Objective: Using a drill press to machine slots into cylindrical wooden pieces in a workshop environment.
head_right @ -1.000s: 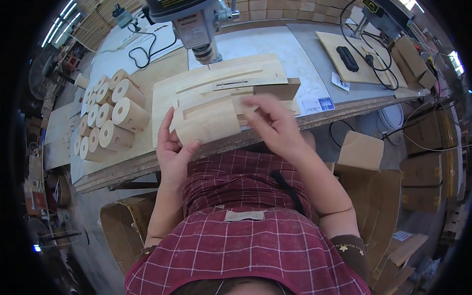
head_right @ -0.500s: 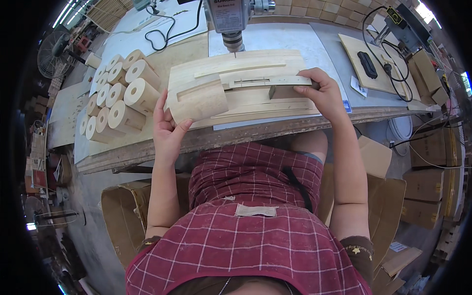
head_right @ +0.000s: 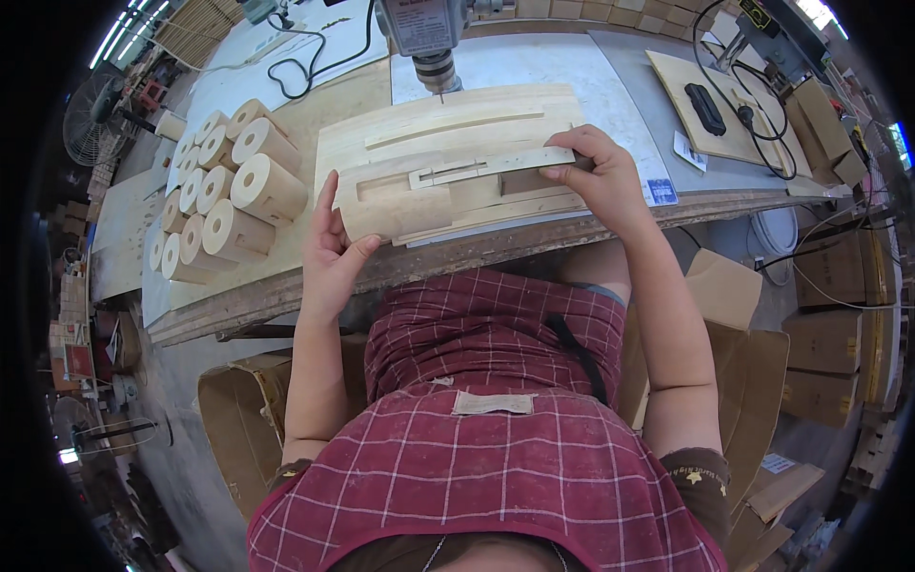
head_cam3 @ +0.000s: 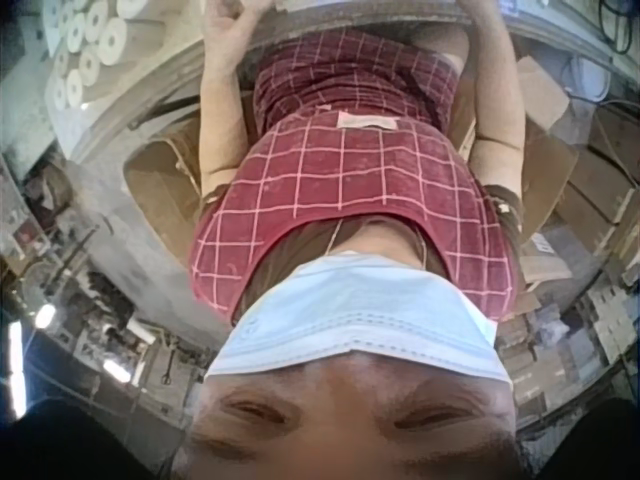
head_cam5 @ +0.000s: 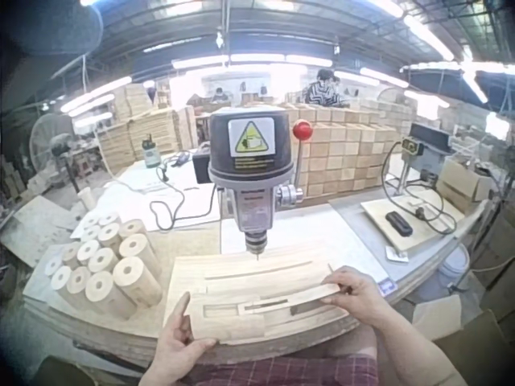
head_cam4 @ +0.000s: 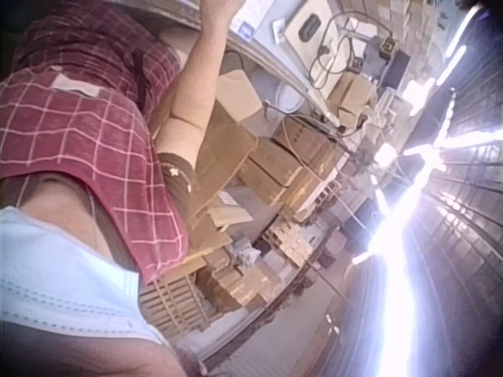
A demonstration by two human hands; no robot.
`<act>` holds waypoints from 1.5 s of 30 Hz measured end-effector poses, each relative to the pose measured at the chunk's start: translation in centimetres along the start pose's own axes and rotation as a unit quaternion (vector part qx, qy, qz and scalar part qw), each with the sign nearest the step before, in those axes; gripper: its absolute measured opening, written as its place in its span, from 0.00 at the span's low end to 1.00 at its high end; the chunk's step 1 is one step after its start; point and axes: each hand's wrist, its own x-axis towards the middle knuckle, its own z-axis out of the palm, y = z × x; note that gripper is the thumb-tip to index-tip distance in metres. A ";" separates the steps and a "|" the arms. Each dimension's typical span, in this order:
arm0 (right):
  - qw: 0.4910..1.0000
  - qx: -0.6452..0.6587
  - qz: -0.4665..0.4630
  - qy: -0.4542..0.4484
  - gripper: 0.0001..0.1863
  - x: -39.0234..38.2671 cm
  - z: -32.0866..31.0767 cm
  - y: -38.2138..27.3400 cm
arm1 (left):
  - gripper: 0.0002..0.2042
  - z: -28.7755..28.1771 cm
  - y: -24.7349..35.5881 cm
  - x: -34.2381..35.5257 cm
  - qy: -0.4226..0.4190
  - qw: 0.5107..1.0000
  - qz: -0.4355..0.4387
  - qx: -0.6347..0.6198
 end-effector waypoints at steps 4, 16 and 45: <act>0.999 0.008 -0.030 -0.027 0.13 0.4 1.2 0.2 | 0.41 1.1 -0.4 0.4 -0.022 1.000 0.003 -0.018; 0.999 -0.031 -0.015 0.008 0.14 2.6 2.2 1.3 | 0.41 2.7 -1.9 3.8 -0.032 0.998 0.023 0.054; 0.981 -0.125 -0.133 0.071 0.22 12.8 -4.0 -4.6 | 0.42 4.9 -2.9 7.3 0.045 0.999 -0.015 -0.001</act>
